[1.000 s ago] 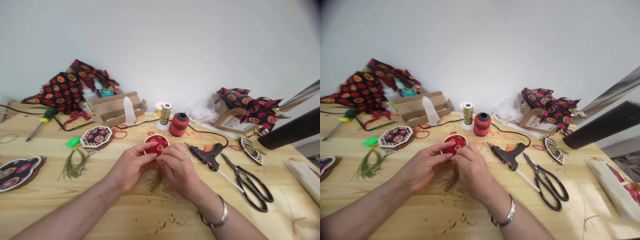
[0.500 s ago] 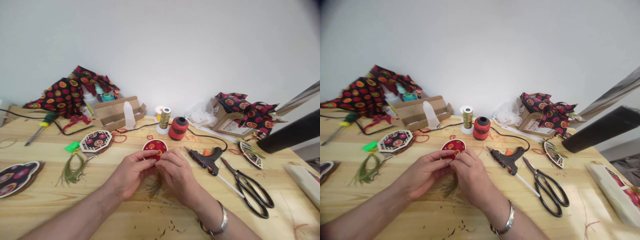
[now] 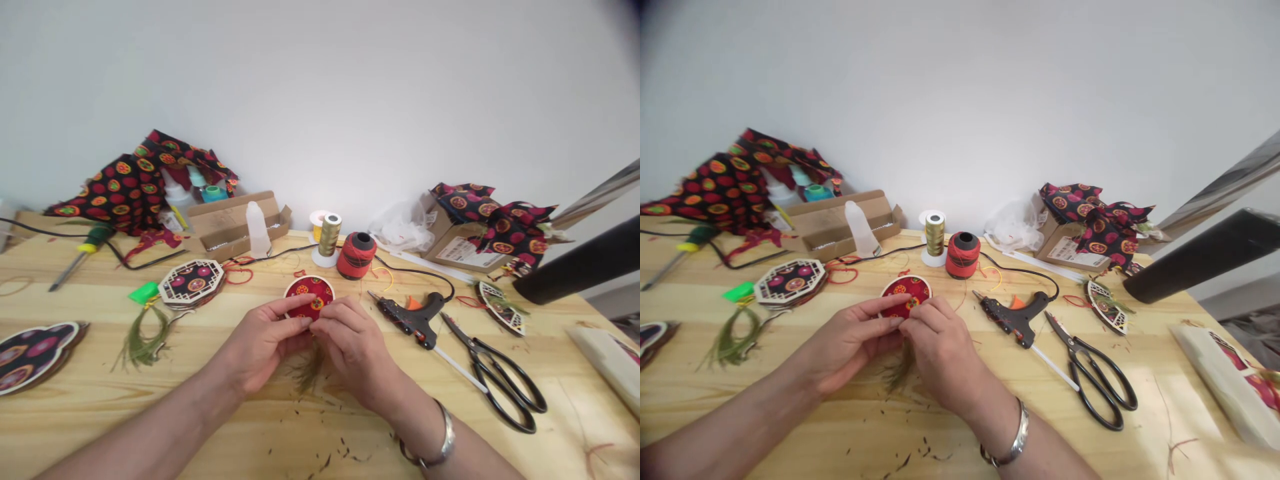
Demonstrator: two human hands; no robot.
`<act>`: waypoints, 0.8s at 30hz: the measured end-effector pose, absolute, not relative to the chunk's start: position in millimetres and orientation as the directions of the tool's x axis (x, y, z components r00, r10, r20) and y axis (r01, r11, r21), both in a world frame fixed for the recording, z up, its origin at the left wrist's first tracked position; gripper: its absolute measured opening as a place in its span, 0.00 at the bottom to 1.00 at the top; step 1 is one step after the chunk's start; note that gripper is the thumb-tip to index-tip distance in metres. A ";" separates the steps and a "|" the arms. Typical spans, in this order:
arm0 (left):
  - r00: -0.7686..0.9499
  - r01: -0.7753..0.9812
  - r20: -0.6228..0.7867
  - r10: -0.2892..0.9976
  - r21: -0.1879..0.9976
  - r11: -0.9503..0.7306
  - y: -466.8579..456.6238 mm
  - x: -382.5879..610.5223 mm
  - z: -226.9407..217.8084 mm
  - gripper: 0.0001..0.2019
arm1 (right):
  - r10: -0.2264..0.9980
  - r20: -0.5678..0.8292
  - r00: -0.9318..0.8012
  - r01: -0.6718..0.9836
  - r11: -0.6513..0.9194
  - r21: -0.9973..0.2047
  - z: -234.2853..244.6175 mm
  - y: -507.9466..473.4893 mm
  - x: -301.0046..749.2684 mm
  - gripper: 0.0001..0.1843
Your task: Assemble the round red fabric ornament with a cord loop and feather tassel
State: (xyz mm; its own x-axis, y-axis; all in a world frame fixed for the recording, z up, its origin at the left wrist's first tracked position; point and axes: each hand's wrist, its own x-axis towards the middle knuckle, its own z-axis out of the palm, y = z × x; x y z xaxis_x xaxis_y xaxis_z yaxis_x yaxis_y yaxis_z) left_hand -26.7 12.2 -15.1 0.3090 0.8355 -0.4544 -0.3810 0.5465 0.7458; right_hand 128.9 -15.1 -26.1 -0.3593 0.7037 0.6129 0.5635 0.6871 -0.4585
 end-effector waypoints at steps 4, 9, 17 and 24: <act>0.328 -0.371 -0.456 0.827 0.743 0.557 12.1 -28.3 -14.2 0.15 | 0.700 0.617 -0.359 0.561 0.690 -0.457 -27.9 -14.7 129.4 0.11; 0.319 -0.372 -0.470 0.823 0.737 0.565 12.1 -28.1 -13.9 0.14 | 0.704 0.619 -0.347 0.555 0.687 -0.470 -28.0 -14.1 129.8 0.12; 0.313 -0.383 -0.470 0.826 0.733 0.562 12.7 -26.7 -12.5 0.14 | 0.690 0.644 -0.330 0.561 0.692 -0.454 -26.8 -13.3 131.1 0.11; 0.291 -0.379 -0.449 0.845 0.757 0.533 12.9 -25.5 -13.5 0.14 | 0.711 0.622 -0.329 0.562 0.677 -0.476 -23.0 -13.6 130.5 0.11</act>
